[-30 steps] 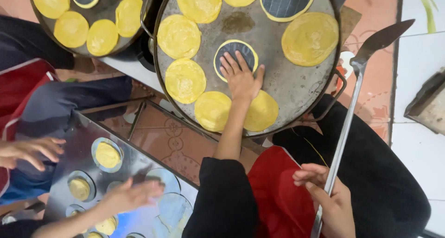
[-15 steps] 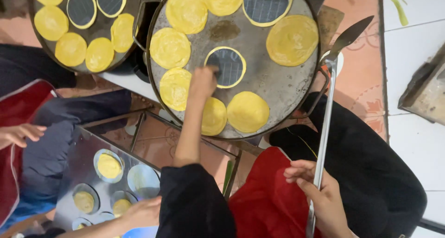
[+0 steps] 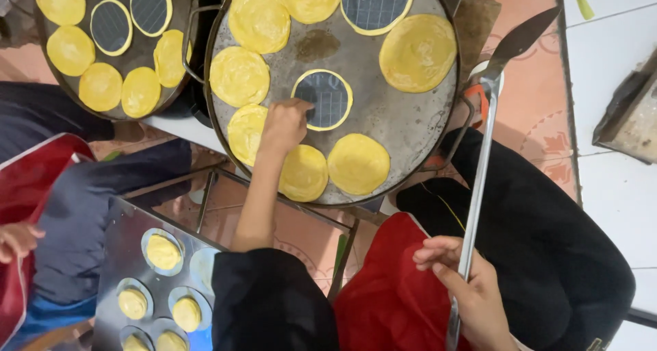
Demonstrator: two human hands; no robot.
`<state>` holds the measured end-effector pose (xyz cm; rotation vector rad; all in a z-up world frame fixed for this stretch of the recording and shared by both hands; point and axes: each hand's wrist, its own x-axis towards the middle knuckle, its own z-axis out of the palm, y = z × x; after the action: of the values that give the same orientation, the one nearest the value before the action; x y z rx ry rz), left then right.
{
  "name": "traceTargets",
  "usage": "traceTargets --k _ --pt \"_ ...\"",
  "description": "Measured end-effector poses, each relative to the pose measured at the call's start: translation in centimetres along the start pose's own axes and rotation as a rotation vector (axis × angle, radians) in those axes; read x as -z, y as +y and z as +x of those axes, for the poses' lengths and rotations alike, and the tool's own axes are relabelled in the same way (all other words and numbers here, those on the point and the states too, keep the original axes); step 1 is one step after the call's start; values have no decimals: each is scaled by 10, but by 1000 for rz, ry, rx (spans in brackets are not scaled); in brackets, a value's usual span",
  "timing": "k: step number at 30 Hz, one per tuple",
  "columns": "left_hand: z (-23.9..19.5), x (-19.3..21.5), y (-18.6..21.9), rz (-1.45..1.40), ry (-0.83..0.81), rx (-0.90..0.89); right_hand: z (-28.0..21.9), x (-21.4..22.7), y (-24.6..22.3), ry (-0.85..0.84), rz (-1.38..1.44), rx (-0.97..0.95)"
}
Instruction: Cook small round pancakes on multiple large griddles and move them to cooling trays.
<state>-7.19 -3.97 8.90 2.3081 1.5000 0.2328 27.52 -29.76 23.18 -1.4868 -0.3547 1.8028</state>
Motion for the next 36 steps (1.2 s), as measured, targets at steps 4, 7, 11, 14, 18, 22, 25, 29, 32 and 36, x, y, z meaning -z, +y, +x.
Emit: traceTargets --k 4,7,11,14,18,22,25,29,32,36 --pt "6 -20 28 -4 96 -49 -1 0 -3 14 -14 -45" --pt "6 -47 35 112 54 -57 0 1 -3 25 -26 -56" --pt "14 -56 47 75 95 61 0 2 -5 21 -35 -41" --pt "17 -57 58 66 101 123 0 5 -4 30 -28 -55" --pt "20 -71 53 85 85 215 -1 10 -1 30 -3 -49" --pt "21 -68 56 85 97 216 -2 12 -3 24 -7 -26" --pt "23 -63 62 64 105 231 -3 13 -5 12 3 -9" --pt "26 -62 63 66 76 238 -2 15 -6 -1 24 -8" --pt "27 -70 62 111 74 222 -2 16 -7 -9 37 -3" --pt "24 -93 50 174 50 199 -2 16 -7 -24 35 18"
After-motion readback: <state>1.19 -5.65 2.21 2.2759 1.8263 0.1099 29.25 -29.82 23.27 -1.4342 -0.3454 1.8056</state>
